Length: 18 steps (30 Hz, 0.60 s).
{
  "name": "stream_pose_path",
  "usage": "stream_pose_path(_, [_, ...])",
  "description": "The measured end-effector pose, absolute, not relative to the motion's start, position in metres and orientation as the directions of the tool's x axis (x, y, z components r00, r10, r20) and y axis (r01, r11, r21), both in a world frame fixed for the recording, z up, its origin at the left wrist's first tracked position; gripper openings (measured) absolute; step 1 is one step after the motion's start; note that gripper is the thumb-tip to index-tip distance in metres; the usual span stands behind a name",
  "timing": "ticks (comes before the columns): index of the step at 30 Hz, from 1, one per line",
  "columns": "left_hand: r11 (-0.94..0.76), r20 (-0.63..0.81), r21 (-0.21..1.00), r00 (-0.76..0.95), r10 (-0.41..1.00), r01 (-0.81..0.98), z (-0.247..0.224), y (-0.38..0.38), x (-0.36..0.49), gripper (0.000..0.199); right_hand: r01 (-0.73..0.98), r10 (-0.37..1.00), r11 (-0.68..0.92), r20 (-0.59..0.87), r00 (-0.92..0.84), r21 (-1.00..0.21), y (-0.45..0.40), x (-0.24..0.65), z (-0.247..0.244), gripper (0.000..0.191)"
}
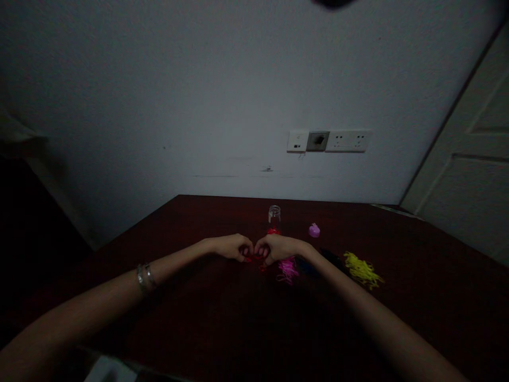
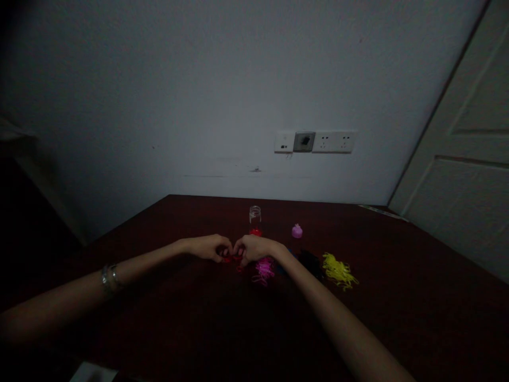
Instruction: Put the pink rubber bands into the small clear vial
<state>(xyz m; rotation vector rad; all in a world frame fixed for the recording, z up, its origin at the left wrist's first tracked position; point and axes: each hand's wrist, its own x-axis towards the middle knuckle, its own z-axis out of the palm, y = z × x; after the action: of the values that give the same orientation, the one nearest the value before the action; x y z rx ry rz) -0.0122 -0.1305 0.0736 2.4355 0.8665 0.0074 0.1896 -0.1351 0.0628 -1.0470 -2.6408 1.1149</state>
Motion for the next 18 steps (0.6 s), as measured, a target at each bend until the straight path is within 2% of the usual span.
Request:
stream_pose_path(5, [-0.636, -0.15, 0.516, 0.791, 0.593, 0.574, 0.071, -0.132, -0.012, 0.022, 0.573, 0.597, 0.565, -0.185, -0.781, -0.594, -0.138, 0.189, 0.065, 0.039])
stream_pose_path(11, [-0.717, -0.145, 0.411, 0.817, 0.558, 0.563, 0.074, -0.136, -0.009, 0.015, 0.635, 0.636, 0.558, -0.216, -0.741, -0.533, -0.148, 0.181, 0.073, 0.028])
stream_pose_path(18, [-0.731, -0.154, 0.383, 0.819, 0.553, 0.565, 0.071, -0.135, -0.007, 0.016, 0.653, 0.646, 0.553, -0.228, -0.728, -0.517, -0.155, 0.176, 0.077, 0.026])
